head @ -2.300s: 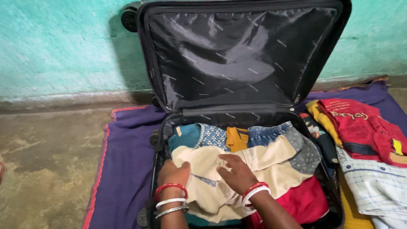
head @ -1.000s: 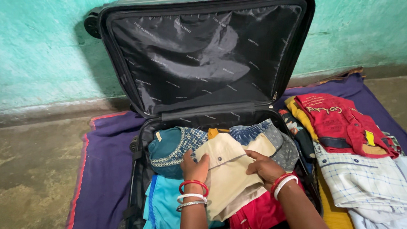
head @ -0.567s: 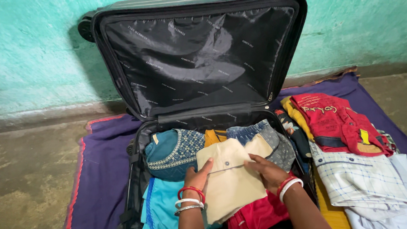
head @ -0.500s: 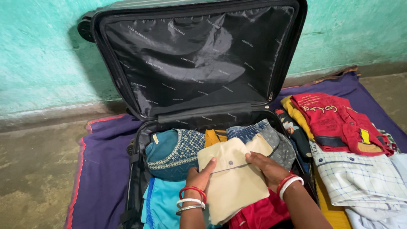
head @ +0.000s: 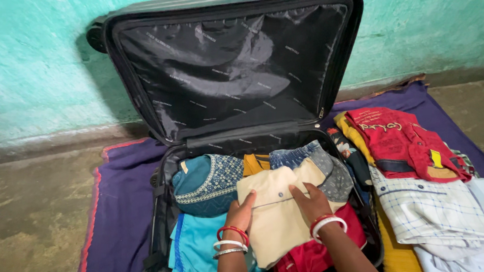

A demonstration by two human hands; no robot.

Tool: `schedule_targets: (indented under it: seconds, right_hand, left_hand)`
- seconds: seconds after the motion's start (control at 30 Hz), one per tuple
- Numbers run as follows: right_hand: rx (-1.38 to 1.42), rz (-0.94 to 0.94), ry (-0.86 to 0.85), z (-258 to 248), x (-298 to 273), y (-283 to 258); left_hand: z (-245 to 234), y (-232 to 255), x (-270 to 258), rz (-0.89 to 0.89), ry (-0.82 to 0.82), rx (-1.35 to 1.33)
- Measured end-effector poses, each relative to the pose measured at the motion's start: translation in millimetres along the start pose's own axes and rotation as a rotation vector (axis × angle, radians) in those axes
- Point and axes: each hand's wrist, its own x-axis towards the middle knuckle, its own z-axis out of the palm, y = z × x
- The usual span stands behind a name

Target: The person packs an open suitcase by folding and arranging various garments inside it by hand.

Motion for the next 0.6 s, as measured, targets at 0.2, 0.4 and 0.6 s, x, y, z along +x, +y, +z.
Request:
schedule_targets:
  seconds: [0.2,0.4,0.6]
  right_hand:
    - [-0.108,-0.037,0.022,5,-8,-14]
    - [-0.191,-0.209,0.173,17,-3,0]
    - [-0.265,-0.413,0.299,10,1,-17]
  left_hand:
    - [0,-6,2,0.019,0.011,-0.011]
    - [-1,-3,-4,0.076,0.109,-0.027]
    - [-14,16,-12,0.144,0.265,0.217]
